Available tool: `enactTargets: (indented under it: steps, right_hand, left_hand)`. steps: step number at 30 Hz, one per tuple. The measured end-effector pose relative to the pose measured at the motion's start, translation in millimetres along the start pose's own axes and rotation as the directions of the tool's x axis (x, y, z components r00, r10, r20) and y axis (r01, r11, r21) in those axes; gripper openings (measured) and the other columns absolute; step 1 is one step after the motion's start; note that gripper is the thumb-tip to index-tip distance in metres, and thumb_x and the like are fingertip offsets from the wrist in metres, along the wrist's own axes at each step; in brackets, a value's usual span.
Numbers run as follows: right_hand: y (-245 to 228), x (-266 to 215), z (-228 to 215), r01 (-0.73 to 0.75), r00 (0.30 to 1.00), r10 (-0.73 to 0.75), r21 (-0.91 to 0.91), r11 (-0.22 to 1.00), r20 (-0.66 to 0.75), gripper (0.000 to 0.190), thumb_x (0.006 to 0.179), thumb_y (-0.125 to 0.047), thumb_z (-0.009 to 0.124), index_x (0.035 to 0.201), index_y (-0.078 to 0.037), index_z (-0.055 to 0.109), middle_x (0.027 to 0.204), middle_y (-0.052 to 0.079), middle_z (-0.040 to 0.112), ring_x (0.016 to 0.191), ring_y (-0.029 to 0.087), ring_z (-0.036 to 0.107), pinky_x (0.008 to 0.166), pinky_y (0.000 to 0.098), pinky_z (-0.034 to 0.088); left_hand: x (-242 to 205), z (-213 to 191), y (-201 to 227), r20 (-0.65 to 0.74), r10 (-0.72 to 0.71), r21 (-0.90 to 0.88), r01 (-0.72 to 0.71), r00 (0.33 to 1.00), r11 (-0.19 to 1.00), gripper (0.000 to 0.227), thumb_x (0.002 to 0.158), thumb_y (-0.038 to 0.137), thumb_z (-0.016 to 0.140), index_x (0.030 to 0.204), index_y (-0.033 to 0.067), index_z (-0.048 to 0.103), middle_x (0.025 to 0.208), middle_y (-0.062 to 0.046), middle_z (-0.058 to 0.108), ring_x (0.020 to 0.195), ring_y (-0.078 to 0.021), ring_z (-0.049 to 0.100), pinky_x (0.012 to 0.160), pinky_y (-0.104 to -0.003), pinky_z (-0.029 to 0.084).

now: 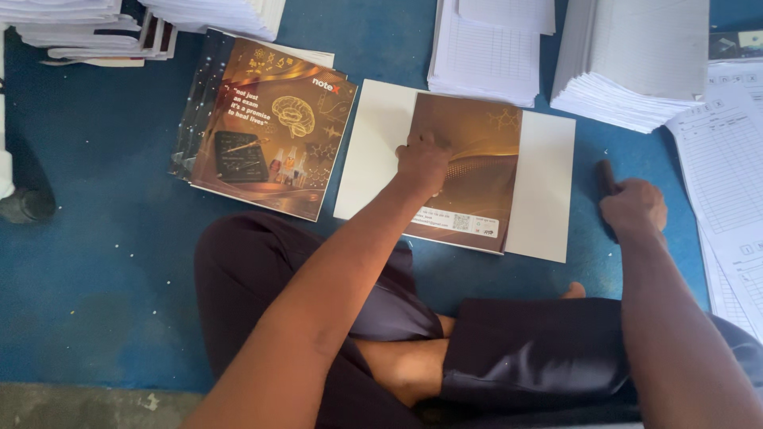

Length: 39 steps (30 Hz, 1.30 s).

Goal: The person sits on the floor and inserts printed covers into white book covers. They align the cover, press it into place, and use a wooden tool to smooth the edges and crease the spine. The person repeats this process for multiple books, stacking the finished items to the left.

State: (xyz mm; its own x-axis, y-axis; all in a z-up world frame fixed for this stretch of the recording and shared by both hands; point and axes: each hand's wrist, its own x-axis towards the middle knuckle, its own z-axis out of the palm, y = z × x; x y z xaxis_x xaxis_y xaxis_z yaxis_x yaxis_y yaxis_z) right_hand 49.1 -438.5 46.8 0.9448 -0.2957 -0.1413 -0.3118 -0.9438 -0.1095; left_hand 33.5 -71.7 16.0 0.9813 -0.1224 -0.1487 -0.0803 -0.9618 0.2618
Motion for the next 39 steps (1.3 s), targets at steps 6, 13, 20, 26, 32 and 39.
enactTargets:
  steps: [6, 13, 20, 26, 32, 39]
  right_hand:
    - [-39.0, -15.4, 0.7, 0.498, 0.866, -0.488, 0.113, 0.860, -0.104, 0.029, 0.093, -0.013, 0.070, 0.121, -0.006, 0.071, 0.110, 0.022, 0.072, 0.103, 0.040, 0.070, 0.091, 0.0475, 0.055]
    - [-105.2, -68.7, -17.2, 0.612, 0.760, -0.647, 0.263, 0.746, 0.065, 0.059, 0.094, -0.004, 0.059, 0.148, -0.026, 0.057, 0.115, 0.018, 0.064, 0.102, 0.036, 0.066, 0.094, 0.0439, 0.053]
    - [-116.7, -73.7, -10.0, 0.554, 0.766, -0.595, 0.221, 0.803, 0.243, 0.057, 0.089, -0.015, 0.073, 0.142, -0.032, 0.060, 0.115, 0.013, 0.063, 0.104, 0.030, 0.065, 0.096, 0.0400, 0.053]
    - [-114.2, -64.3, 2.5, 0.571, 0.769, -0.618, 0.261, 0.778, 0.161, 0.055, 0.081, -0.010, 0.079, 0.132, -0.027, 0.070, 0.114, 0.013, 0.065, 0.105, 0.029, 0.067, 0.097, 0.0377, 0.054]
    - [-119.5, -65.3, 0.9, 0.541, 0.796, -0.585, 0.252, 0.802, 0.152, 0.052, 0.081, -0.009, 0.080, 0.129, -0.026, 0.073, 0.114, 0.013, 0.067, 0.106, 0.028, 0.067, 0.097, 0.0372, 0.054]
    - [-126.7, -52.9, -4.2, 0.509, 0.840, -0.533, 0.191, 0.840, 0.106, 0.052, 0.082, -0.013, 0.081, 0.131, -0.028, 0.071, 0.118, 0.012, 0.065, 0.110, 0.031, 0.064, 0.098, 0.0406, 0.052]
  left_hand:
    - [2.8, -6.9, 5.5, 0.029, -0.033, 0.027, 0.033, 0.999, 0.999, 0.062, 0.069, 0.022, 0.089, 0.127, 0.0269, 0.068, 0.136, -0.015, 0.050, 0.133, -0.0381, 0.043, 0.088, -0.058, 0.052]
    - [-3.1, -25.7, 9.8, 0.111, -0.035, 0.075, 0.027, 0.993, 0.997, 0.062, 0.071, 0.024, 0.088, 0.129, 0.0250, 0.068, 0.141, -0.016, 0.049, 0.137, -0.0395, 0.040, 0.096, -0.063, 0.048]
    - [0.2, -20.8, 9.4, 0.086, -0.017, 0.077, 0.010, 0.996, 0.997, 0.043, 0.086, 0.027, 0.077, 0.128, 0.0212, 0.071, 0.143, -0.017, 0.051, 0.142, -0.0394, 0.040, 0.099, -0.066, 0.047]
    - [-4.6, -47.5, 16.4, 0.256, -0.030, 0.136, -0.005, 0.966, 0.991, 0.076, 0.070, 0.038, 0.090, 0.138, 0.0175, 0.062, 0.148, -0.015, 0.046, 0.143, -0.0398, 0.036, 0.104, -0.064, 0.043]
    - [-16.8, -55.5, 18.4, 0.198, 0.017, 0.181, -0.054, 0.980, 0.982, 0.096, 0.058, 0.041, 0.098, 0.142, 0.0159, 0.058, 0.148, -0.019, 0.046, 0.145, -0.0419, 0.032, 0.100, -0.064, 0.045]
    - [-13.7, -46.1, 11.1, 0.184, 0.075, 0.172, -0.107, 0.980, 0.979, 0.101, 0.058, 0.044, 0.098, 0.146, 0.0177, 0.055, 0.146, -0.020, 0.046, 0.142, -0.0451, 0.035, 0.100, -0.065, 0.044]
